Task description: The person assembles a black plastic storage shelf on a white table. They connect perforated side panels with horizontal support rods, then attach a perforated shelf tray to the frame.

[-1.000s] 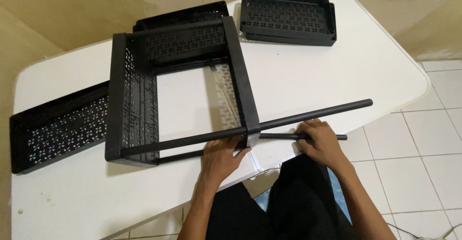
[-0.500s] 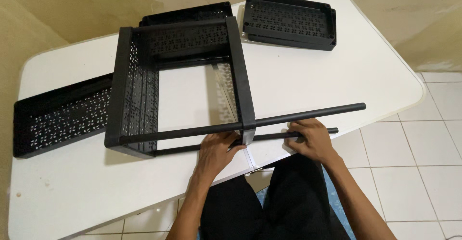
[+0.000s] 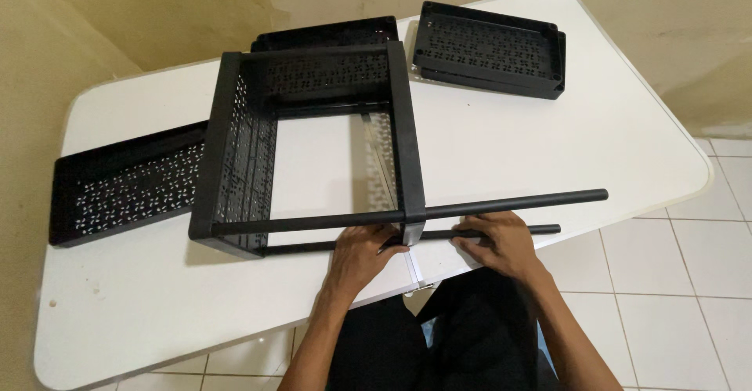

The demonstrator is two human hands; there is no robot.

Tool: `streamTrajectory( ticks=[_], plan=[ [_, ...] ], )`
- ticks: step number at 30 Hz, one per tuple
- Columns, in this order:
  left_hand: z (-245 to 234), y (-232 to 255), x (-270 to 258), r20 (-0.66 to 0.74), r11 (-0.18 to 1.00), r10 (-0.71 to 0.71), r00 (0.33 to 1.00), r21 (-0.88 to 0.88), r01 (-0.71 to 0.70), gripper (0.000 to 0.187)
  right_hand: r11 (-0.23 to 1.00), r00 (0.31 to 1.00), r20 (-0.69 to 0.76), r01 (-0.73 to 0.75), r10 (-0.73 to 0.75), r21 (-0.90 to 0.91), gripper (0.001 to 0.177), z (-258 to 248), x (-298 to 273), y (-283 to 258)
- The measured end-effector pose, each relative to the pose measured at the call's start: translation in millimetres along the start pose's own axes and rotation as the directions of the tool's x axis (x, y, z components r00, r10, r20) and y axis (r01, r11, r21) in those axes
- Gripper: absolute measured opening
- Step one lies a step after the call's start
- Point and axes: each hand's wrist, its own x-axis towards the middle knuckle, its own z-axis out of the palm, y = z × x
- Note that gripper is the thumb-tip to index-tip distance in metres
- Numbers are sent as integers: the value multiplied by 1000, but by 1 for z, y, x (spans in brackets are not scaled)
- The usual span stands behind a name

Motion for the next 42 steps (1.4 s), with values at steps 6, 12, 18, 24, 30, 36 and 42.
streamTrajectory(
  ticks=[6,12,18,24,30,36,42],
  plan=[
    [1,-3,-3,-53,998,57,997,4,-56,33,998,998,-14,59,-59,-5,30,0,-2,-1],
    [6,-5,-6,6,998,5,1000,-63,-5,31,998,998,61,11,-15,66,31,6,-2,4],
    [3,-6,-2,-78,997,72,994,-1,-72,33,994,998,54,-47,42,101,34,13,-1,11],
    [5,-5,-2,-148,993,120,982,9,-120,31,992,997,57,45,-53,121,34,12,0,21],
    [9,-9,-6,-50,999,31,998,-23,-32,30,994,998,44,-43,39,105,33,16,-3,14],
    [12,-11,-2,-31,999,32,999,41,-31,33,995,999,-30,20,-17,96,33,14,-4,10],
    [10,-13,1,-83,997,79,993,17,-78,33,998,999,-52,8,-5,59,30,15,-1,7]
  ],
)
